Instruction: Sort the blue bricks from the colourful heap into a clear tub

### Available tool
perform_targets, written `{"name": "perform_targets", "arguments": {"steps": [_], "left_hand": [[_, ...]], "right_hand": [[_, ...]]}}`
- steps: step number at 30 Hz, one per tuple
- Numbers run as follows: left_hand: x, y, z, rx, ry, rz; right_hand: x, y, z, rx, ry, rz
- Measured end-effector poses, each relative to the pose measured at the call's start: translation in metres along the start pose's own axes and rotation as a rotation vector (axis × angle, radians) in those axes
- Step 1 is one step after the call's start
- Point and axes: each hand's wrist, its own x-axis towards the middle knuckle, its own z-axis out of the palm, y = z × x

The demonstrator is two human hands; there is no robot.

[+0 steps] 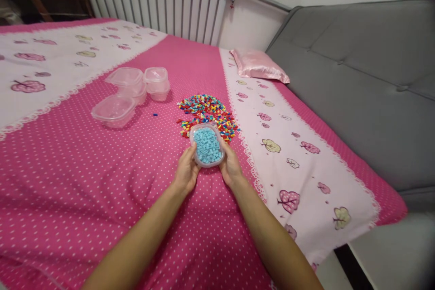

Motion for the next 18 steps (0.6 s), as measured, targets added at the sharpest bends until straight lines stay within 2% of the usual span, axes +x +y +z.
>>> {"name": "perform_targets", "arguments": {"steps": [18], "left_hand": [[-0.0002, -0.0008, -0.0018, 0.032, 0.025, 0.008]], "right_hand": [[0.0009, 0.0014, 0.0005, 0.007, -0.015, 0.025]]}}
